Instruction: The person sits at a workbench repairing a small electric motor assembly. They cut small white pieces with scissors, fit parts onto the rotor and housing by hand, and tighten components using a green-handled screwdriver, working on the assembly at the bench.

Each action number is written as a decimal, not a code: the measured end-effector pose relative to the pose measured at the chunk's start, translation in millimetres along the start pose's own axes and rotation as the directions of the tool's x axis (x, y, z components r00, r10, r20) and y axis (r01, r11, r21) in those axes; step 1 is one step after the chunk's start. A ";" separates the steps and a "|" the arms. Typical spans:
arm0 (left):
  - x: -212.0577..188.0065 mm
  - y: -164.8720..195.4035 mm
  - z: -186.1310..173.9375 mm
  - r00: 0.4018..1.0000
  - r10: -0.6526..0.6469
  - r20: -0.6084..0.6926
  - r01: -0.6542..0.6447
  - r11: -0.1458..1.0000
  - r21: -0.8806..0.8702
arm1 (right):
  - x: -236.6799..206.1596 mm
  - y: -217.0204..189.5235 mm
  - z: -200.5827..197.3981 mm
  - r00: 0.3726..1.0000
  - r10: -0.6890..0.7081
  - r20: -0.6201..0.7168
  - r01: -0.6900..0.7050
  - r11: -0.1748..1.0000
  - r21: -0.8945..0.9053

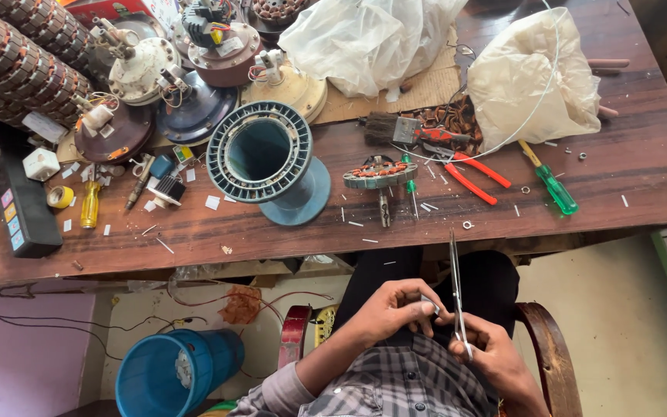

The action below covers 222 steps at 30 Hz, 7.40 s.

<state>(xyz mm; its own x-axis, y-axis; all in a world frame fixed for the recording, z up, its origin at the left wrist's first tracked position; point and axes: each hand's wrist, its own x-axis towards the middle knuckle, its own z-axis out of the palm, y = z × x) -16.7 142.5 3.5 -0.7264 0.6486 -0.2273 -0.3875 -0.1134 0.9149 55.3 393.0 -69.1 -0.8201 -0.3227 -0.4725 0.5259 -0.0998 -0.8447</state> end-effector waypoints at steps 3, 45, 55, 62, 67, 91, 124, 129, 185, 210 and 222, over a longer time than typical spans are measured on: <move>2.0 -4.9 1.4 0.999 0.031 0.037 -0.030 0.999 -0.026 | -2.2 0.0 0.5 1.000 -0.006 -0.005 0.006 1.000 -0.002; -1.2 10.0 -4.2 0.999 -0.024 -0.041 0.024 1.000 0.008 | -2.7 -19.7 9.4 0.998 0.025 -0.053 -0.025 1.000 -0.003; 0.3 8.0 -6.6 0.999 -0.029 -0.042 0.027 0.999 -0.040 | -0.5 -20.4 8.7 0.993 -0.030 -0.113 0.031 1.000 0.005; 2.6 9.7 -2.8 1.000 -0.007 -0.022 0.006 0.999 -0.051 | -6.2 -24.8 4.1 0.981 -0.002 -0.192 -0.004 0.999 -0.032; 0.3 13.3 -3.6 0.999 -0.023 -0.049 0.022 0.999 -0.025 | -7.1 -31.8 6.5 0.978 -0.011 -0.208 0.008 1.000 -0.013; 9.1 3.8 0.1 1.000 -0.024 -0.019 0.022 0.997 -0.074 | -36.1 -27.1 6.5 0.812 -0.486 0.324 0.565 0.794 -0.225; -13.8 5.0 -8.5 0.985 0.032 -0.168 -0.029 0.999 0.023 | 11.6 -14.9 0.4 0.984 -0.143 -0.107 0.119 0.971 -0.207; -10.0 10.2 -5.5 0.991 0.008 -0.136 -0.011 1.000 -0.023 | 5.5 -19.2 1.5 0.982 -0.132 -0.135 0.105 0.976 -0.189; -8.4 26.6 -11.3 0.985 0.123 -0.117 -0.131 0.989 -0.064 | -19.1 -37.2 8.4 0.983 -0.052 -0.178 0.027 0.989 -0.143; 29.2 67.1 -17.5 0.834 0.457 -0.310 -0.377 0.882 0.284 | -11.1 -83.9 45.4 0.965 -0.193 0.179 0.215 0.970 -0.115; 38.1 54.2 -23.7 0.837 0.359 -0.413 -0.289 0.931 0.224 | 1.8 -90.6 50.3 0.982 -0.071 0.177 0.127 0.936 -0.328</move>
<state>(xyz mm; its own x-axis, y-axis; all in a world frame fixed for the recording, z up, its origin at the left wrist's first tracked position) -78.8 143.3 36.5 -0.9816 0.1910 0.0008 -0.0235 -0.1250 0.9919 17.4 354.1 19.2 -0.8023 -0.4767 -0.3593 0.3145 0.1740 -0.9332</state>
